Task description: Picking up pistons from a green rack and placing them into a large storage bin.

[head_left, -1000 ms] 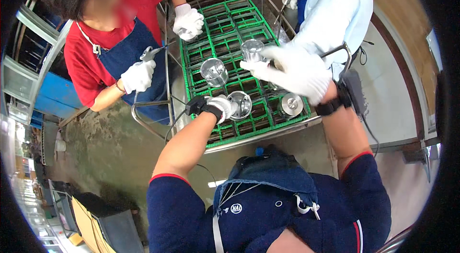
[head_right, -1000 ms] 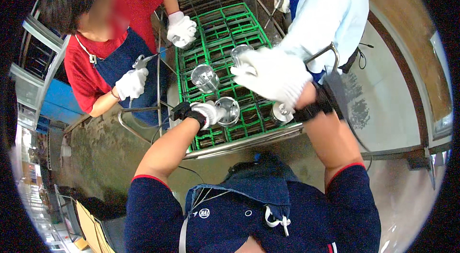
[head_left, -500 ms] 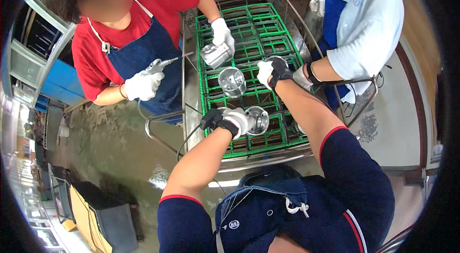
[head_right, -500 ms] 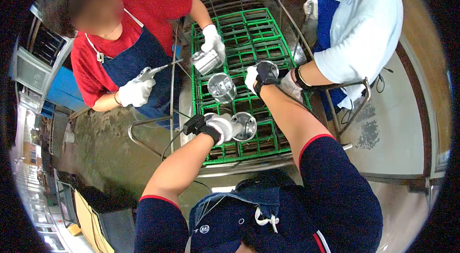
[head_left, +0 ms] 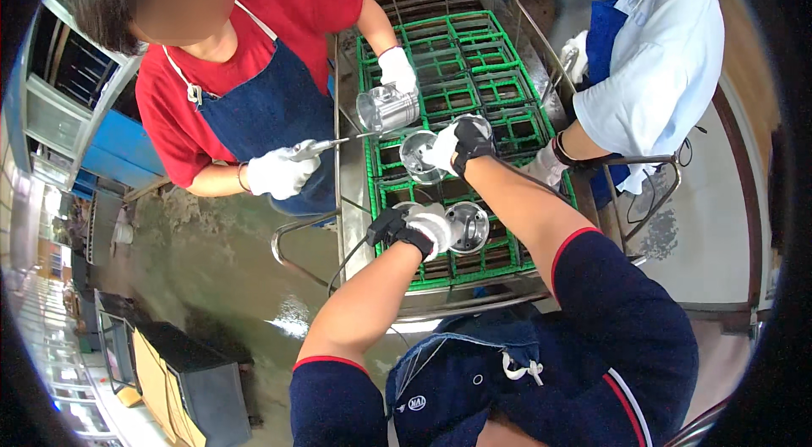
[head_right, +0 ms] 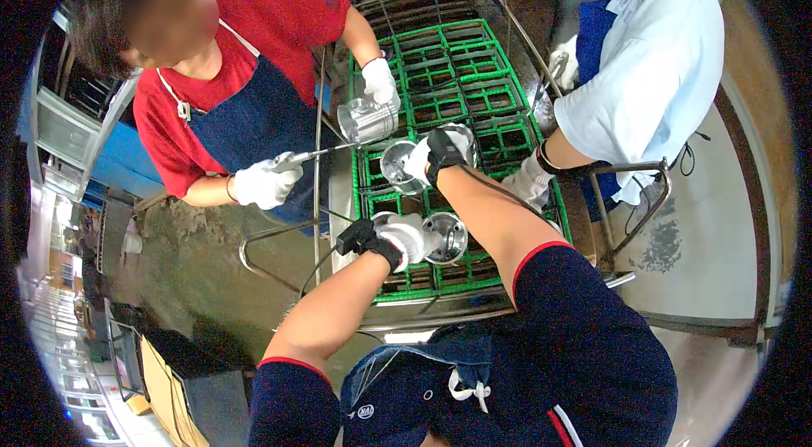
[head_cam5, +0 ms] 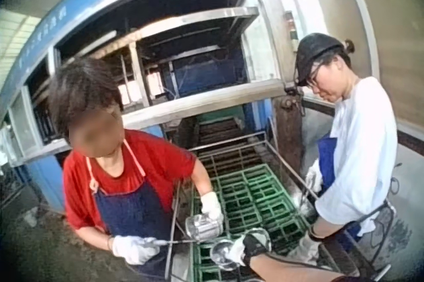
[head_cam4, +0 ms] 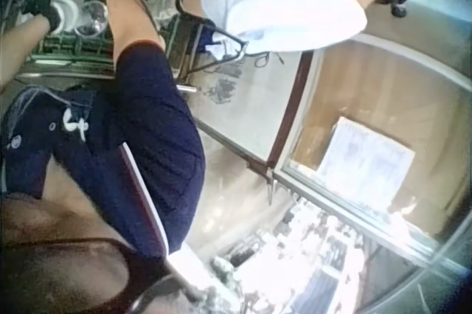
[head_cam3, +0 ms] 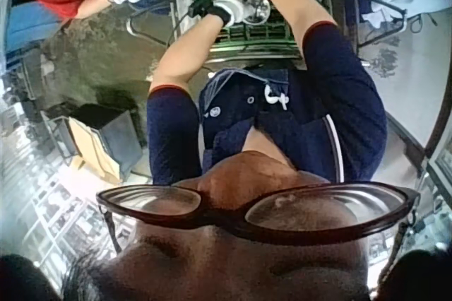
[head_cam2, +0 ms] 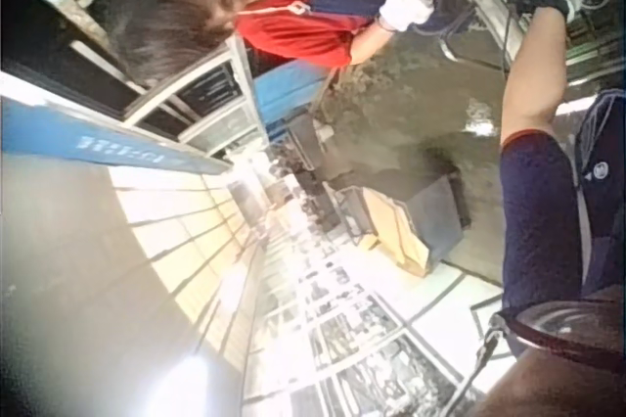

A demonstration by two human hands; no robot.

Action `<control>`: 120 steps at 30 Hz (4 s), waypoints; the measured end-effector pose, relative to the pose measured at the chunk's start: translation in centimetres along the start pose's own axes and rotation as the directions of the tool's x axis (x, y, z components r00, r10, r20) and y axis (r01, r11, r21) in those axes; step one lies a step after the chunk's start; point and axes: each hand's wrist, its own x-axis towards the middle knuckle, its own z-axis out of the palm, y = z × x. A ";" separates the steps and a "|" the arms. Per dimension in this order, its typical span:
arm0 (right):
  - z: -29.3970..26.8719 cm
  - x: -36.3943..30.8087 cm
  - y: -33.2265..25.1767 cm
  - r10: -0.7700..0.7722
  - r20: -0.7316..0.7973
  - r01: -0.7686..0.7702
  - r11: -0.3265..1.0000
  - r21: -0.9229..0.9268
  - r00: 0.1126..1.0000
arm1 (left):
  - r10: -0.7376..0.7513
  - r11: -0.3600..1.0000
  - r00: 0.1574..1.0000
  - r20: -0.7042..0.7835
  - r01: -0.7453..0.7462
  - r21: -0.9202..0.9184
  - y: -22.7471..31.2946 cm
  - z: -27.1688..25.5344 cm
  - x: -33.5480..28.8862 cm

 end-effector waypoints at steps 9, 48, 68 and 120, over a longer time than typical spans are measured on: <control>-4.4 -3.9 3.9 -0.235 -0.099 0.228 0.971 -0.074 0.967 | -0.035 0.997 0.999 -0.009 0.036 0.075 0.8 0.9 0.9; 14.0 -88.0 -18.6 0.721 -0.253 -0.651 -0.346 0.675 -0.645 | 0.969 0.118 -0.004 0.248 -0.872 -0.475 29.8 24.4 -25.6; 27.3 -111.1 -21.7 0.462 0.210 -0.311 -0.808 0.500 -0.861 | 0.416 -0.776 -0.633 0.653 -0.621 -0.107 54.9 55.9 -52.2; 53.7 -131.4 27.4 0.665 0.139 -0.585 -0.722 0.368 -0.734 | 0.365 -0.711 -0.426 0.828 -0.701 -0.048 70.4 67.9 -37.7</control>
